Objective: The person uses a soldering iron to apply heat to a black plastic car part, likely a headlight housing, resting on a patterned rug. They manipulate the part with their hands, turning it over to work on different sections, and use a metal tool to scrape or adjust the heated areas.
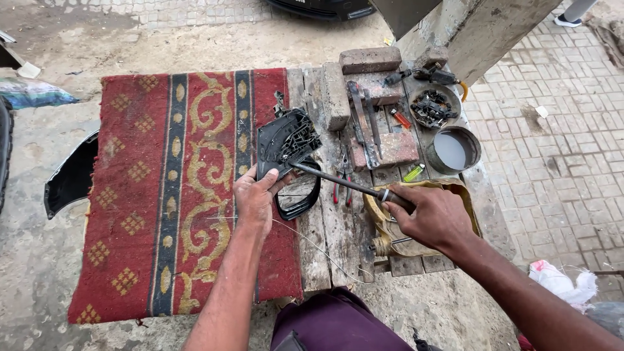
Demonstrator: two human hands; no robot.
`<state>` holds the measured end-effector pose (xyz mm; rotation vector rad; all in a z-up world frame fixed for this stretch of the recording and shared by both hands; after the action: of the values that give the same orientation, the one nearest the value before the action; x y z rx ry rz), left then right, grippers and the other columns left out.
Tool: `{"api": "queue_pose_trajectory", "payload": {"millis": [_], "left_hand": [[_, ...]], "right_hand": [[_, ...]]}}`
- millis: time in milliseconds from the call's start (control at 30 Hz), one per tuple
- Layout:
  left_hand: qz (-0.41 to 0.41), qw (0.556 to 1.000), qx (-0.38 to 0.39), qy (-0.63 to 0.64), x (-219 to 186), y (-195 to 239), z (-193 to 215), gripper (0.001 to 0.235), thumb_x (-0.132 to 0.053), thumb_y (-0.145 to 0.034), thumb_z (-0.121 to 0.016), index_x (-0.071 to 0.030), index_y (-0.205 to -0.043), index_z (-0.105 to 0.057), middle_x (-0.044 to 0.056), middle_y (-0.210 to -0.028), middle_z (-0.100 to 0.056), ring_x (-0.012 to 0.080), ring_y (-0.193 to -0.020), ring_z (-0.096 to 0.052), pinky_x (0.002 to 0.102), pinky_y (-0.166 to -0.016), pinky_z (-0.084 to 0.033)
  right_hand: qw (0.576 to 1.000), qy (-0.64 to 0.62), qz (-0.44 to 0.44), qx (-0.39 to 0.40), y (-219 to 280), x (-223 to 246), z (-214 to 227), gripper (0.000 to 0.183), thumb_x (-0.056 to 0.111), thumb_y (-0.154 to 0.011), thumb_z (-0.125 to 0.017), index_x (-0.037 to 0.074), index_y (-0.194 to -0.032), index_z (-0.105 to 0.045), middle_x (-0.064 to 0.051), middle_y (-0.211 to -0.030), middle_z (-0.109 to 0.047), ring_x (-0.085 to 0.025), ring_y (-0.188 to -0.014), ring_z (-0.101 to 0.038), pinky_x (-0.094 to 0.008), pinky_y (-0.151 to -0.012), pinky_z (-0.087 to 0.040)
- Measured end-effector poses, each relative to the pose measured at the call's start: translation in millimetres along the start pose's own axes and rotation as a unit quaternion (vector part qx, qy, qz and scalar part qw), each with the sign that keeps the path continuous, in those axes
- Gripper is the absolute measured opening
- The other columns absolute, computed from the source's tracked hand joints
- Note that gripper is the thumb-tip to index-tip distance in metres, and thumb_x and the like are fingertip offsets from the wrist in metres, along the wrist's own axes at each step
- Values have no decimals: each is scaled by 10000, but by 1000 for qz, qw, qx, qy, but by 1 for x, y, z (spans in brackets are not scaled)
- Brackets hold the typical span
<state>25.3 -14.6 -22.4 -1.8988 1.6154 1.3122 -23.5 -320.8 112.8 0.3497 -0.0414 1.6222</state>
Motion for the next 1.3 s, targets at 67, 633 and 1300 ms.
{"api": "queue_pose_trajectory", "payload": {"millis": [67, 633, 1300], "left_hand": [[0, 1000, -2, -3, -7, 8, -6, 241, 106, -861, -666, 76, -1096, -705, 214, -909, -719, 365, -844, -767, 478, -823, -683], [-14, 997, -71, -2, -28, 29, -30, 222, 108, -852, -675, 92, -1072, -701, 246, -889, -690, 397, -803, -759, 517, -819, -676], [-51, 992, -119, -14, -29, 32, -46, 209, 128, -855, -658, 117, -1061, -681, 228, -918, -689, 336, -826, -744, 566, -856, -666]], "right_hand": [[1000, 8, -8, -9, 1, -9, -12, 413, 505, -851, -675, 337, -1221, -750, -92, -926, -795, -388, -875, -755, -542, -813, -602], [974, -115, -193, 13, -99, -109, -101, 499, 661, -899, -597, 418, -1329, -671, -14, -1085, -780, -308, -1043, -735, -449, -873, -573], [977, -2, -206, -62, -181, -195, -121, 808, 584, -1022, -434, -103, -1435, -528, -345, -1418, -537, -519, -1394, -407, -602, -1155, -309]]}}
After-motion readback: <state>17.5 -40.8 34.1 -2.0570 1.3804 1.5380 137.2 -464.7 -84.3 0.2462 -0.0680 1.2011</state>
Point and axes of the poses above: each hand's wrist, its own y-axis away from the middle knuckle, its own z-axis out of the back of the hand, x = y × z, the point moved 2 cm from there along -y, towards the middle knuckle
